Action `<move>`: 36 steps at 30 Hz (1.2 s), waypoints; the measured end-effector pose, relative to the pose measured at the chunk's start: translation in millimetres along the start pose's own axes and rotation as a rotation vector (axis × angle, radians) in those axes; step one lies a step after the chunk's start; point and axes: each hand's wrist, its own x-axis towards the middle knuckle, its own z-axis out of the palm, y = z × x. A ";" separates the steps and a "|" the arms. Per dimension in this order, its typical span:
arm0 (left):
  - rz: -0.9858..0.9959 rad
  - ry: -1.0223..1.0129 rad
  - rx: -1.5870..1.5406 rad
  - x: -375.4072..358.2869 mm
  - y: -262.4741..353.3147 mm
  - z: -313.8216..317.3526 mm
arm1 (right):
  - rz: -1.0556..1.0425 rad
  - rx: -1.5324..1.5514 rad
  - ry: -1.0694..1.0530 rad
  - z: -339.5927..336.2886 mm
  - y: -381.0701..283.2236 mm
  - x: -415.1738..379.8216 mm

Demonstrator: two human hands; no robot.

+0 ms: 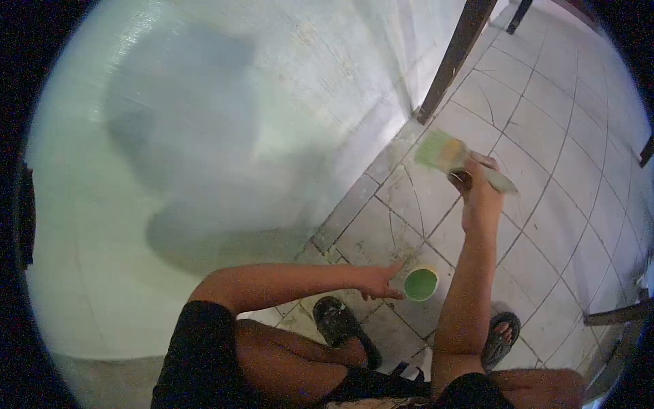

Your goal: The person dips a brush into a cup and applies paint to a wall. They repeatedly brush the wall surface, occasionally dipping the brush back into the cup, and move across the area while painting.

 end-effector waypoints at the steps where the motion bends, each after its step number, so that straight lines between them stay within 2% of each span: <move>1: 0.061 -0.011 -0.051 14.3 3.4 7.9 | -0.018 0.047 0.044 -9.3 -5.9 0.3; 3: 0.116 -0.021 -0.096 44.1 3.8 20.3 | -0.035 0.104 0.090 -17.5 -12.8 1.7; 5: 0.139 0.002 -0.374 68.3 2.6 28.4 | -0.054 0.138 0.146 -24.5 -18.1 3.0; 8: 0.151 0.112 -0.315 64.4 4.7 25.8 | 0.008 0.146 0.121 -30.4 -18.9 6.8; 11: 0.180 0.167 -0.401 72.0 8.9 24.9 | 0.004 0.117 0.109 -35.5 -23.2 8.9; 15: 0.272 0.270 -0.340 97.3 38.5 9.7 | -0.043 0.161 0.070 -39.4 -45.1 -0.2; 17: 0.476 0.394 -0.351 101.7 63.7 -4.6 | -0.105 0.210 0.025 -45.0 -53.0 -2.6; 21: 0.541 0.446 -0.242 126.0 106.9 -28.1 | -0.160 0.194 0.095 -51.9 -67.0 -4.4; 23: 0.583 0.459 -0.356 122.1 138.0 -35.7 | -0.179 0.188 0.121 -58.3 -71.4 -3.7; 24: 0.590 0.465 -0.355 144.6 142.9 -37.8 | -0.185 0.186 0.114 -60.5 -70.7 -2.5; 26: 0.683 0.737 -0.118 201.6 152.5 -39.7 | -0.190 0.193 0.151 -66.5 -69.1 0.9; 28: 0.760 0.797 -0.098 208.6 171.1 -38.6 | -0.199 0.185 0.157 -68.5 -68.5 1.4; 30: 0.676 0.663 -0.372 203.8 183.7 -41.4 | -0.200 0.180 0.167 -68.2 -68.0 2.4; 34: 0.691 0.640 -0.323 175.5 181.9 -40.0 | -0.171 0.171 0.178 -60.8 -65.8 -1.9; 36: 0.564 0.472 -0.426 139.0 170.4 -40.3 | -0.156 0.200 0.180 -51.5 -64.6 -4.3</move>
